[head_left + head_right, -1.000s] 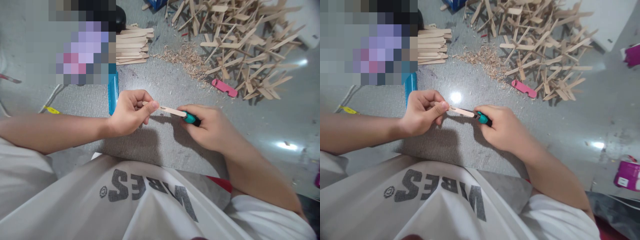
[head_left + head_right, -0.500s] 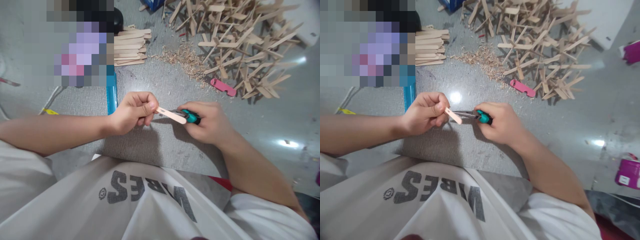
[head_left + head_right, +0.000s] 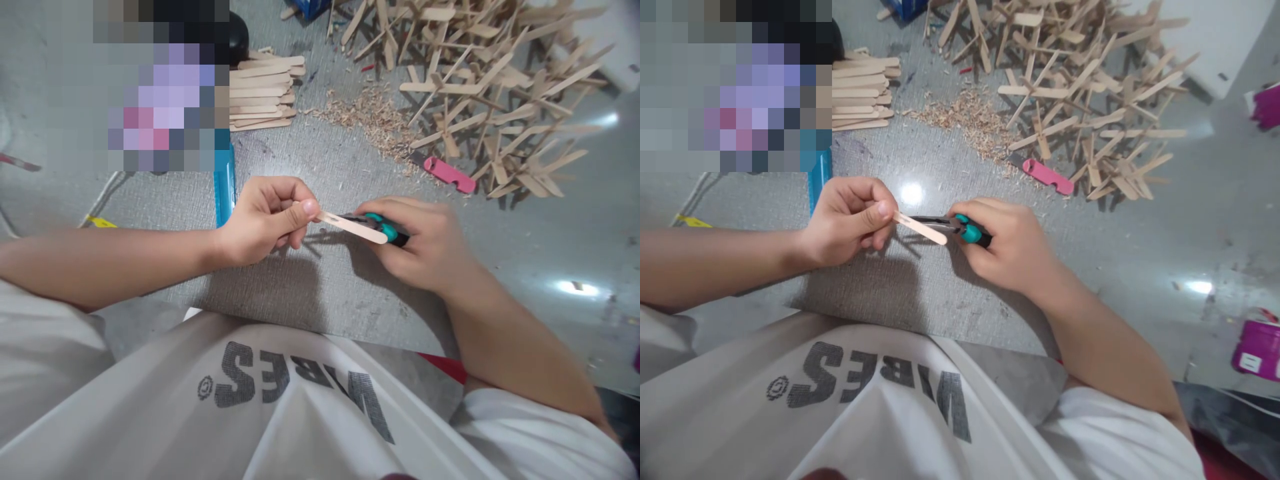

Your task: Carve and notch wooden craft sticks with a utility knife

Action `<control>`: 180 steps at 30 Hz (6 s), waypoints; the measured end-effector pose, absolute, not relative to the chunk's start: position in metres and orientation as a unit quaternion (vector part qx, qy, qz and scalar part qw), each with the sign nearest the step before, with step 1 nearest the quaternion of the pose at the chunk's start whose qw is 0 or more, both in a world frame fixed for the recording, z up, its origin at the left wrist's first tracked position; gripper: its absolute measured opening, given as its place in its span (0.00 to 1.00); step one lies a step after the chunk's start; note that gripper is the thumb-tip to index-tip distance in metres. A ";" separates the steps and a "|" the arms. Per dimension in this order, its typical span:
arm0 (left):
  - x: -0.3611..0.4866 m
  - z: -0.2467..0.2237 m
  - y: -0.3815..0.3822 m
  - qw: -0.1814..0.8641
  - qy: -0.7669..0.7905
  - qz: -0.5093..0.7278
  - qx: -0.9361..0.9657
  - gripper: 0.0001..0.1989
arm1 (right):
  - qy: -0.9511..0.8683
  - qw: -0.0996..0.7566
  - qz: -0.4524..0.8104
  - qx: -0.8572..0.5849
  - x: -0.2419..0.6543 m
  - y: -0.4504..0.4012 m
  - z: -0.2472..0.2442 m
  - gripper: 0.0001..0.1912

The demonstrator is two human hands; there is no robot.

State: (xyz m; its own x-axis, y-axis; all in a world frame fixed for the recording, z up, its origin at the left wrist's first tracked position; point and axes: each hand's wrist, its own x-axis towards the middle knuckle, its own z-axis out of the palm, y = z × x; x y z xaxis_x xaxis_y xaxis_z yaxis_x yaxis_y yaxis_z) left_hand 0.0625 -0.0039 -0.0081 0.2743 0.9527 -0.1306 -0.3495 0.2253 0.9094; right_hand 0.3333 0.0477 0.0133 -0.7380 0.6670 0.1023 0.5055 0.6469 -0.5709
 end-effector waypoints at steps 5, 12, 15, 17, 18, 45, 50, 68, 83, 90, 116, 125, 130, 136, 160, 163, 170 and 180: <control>0.061 -0.006 -0.004 0.681 0.396 0.447 0.424 0.31 | -0.882 0.136 0.277 -0.356 0.331 0.048 0.017 0.07; 0.062 -0.004 -0.008 0.650 0.408 0.447 0.459 0.32 | -0.883 0.115 0.311 -0.333 0.331 0.048 0.024 0.08; 0.063 -0.002 -0.011 0.644 0.415 0.450 0.460 0.32 | -0.883 0.111 0.321 -0.322 0.330 0.048 0.024 0.08; 0.064 -0.002 -0.013 0.634 0.426 0.450 0.463 0.32 | -0.885 0.121 0.318 -0.318 0.329 0.047 0.023 0.08; 0.065 -0.001 -0.014 0.626 0.433 0.451 0.466 0.32 | -0.886 0.124 0.317 -0.315 0.329 0.047 0.023 0.09; 0.069 -0.005 -0.015 0.627 0.451 0.471 0.427 0.32 | -0.890 0.193 0.065 -0.407 0.330 0.025 0.004 0.32; 0.070 -0.008 -0.017 0.625 0.445 0.480 0.426 0.33 | -0.883 0.210 0.014 -0.420 0.329 0.020 -0.014 0.31; 0.068 -0.008 -0.016 0.668 0.380 0.457 0.448 0.33 | -0.893 0.232 0.115 -0.369 0.325 0.028 -0.007 0.11; 0.066 -0.004 -0.009 0.634 0.411 0.444 0.482 0.28 | -0.904 0.078 0.316 -0.279 0.334 0.050 0.034 0.11; 0.063 0.001 -0.013 0.602 0.439 0.428 0.511 0.12 | -0.878 0.054 0.341 -0.332 0.330 0.037 0.042 0.13; 0.064 -0.004 -0.005 0.716 0.354 0.449 0.400 0.34 | -0.832 0.144 0.305 -0.439 0.331 0.037 0.021 0.04; 0.063 -0.006 -0.008 0.641 0.436 0.458 0.434 0.29 | -0.890 0.133 0.216 -0.378 0.330 0.043 0.018 0.13; 0.064 -0.006 -0.008 0.644 0.432 0.450 0.442 0.31 | -0.883 0.100 0.239 -0.390 0.329 0.041 0.023 0.15; 0.065 -0.005 -0.008 0.641 0.432 0.442 0.455 0.31 | -0.878 0.075 0.262 -0.394 0.327 0.039 0.027 0.15; 0.067 0.001 -0.012 0.698 0.409 0.403 0.428 0.31 | -0.899 0.076 0.187 -0.389 0.321 0.027 0.015 0.05; 0.066 0.000 -0.010 0.665 0.416 0.417 0.460 0.30 | -0.896 0.072 0.248 -0.361 0.326 0.033 0.016 0.08; 0.065 -0.001 -0.009 0.632 0.406 0.429 0.502 0.26 | -0.887 0.012 0.309 -0.343 0.331 0.040 0.030 0.12; 0.064 -0.003 -0.012 0.587 0.413 0.444 0.536 0.13 | -0.892 -0.007 0.295 -0.343 0.332 0.043 0.033 0.09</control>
State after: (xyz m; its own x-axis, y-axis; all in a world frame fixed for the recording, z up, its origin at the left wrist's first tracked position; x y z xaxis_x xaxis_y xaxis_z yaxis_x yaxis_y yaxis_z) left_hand 0.0635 -0.0117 -0.0032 0.2645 0.9643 -0.0098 -0.0785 0.0317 0.9964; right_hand 0.3324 0.0427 0.0329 -0.7649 0.6074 -0.2144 0.6156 0.5914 -0.5209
